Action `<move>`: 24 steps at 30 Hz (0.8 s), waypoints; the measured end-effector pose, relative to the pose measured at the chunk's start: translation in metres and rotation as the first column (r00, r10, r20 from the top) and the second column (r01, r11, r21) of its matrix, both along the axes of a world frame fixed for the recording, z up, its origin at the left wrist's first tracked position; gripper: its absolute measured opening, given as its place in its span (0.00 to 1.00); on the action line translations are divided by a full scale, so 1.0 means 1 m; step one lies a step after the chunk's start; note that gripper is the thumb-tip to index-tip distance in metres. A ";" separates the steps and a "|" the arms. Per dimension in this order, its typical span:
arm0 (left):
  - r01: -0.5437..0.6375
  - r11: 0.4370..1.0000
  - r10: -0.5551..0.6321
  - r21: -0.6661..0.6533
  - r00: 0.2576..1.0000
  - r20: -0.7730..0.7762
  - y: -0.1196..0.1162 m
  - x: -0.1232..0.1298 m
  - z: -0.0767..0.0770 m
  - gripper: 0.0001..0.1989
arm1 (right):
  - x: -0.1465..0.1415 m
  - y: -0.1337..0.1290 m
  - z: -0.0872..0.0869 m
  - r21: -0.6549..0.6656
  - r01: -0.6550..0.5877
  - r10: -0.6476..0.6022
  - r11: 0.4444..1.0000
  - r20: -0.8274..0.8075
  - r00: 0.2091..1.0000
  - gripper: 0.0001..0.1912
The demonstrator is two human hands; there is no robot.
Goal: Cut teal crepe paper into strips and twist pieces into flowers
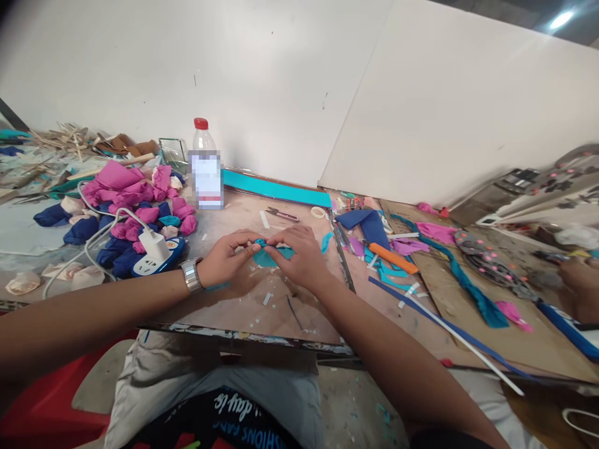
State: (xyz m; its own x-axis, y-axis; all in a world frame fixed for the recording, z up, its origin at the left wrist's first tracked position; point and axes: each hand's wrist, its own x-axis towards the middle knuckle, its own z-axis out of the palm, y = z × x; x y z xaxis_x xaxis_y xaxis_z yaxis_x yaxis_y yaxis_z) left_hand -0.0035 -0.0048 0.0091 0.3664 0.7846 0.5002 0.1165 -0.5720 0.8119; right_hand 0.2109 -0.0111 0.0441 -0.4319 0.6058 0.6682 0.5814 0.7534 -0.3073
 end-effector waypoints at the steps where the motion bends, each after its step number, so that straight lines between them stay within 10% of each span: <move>1: 0.013 1.000 -0.013 0.011 1.000 -0.010 0.000 0.000 0.001 0.17 | 0.000 0.000 0.000 -0.006 0.010 -0.010 1.000 0.001 1.000 0.05; 24: -0.014 1.000 0.014 -0.018 1.000 -0.001 0.001 -0.002 0.001 0.14 | 0.001 0.005 -0.006 0.035 0.004 -0.005 0.999 0.025 1.000 0.05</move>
State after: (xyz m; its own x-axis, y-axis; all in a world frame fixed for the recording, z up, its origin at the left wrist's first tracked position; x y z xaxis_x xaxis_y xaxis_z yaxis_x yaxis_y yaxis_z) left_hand -0.0056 -0.0038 0.0102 0.3556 0.7988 0.4853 0.1253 -0.5553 0.8221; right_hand 0.2119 -0.0063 0.0384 -0.4462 0.5843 0.6779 0.5923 0.7606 -0.2657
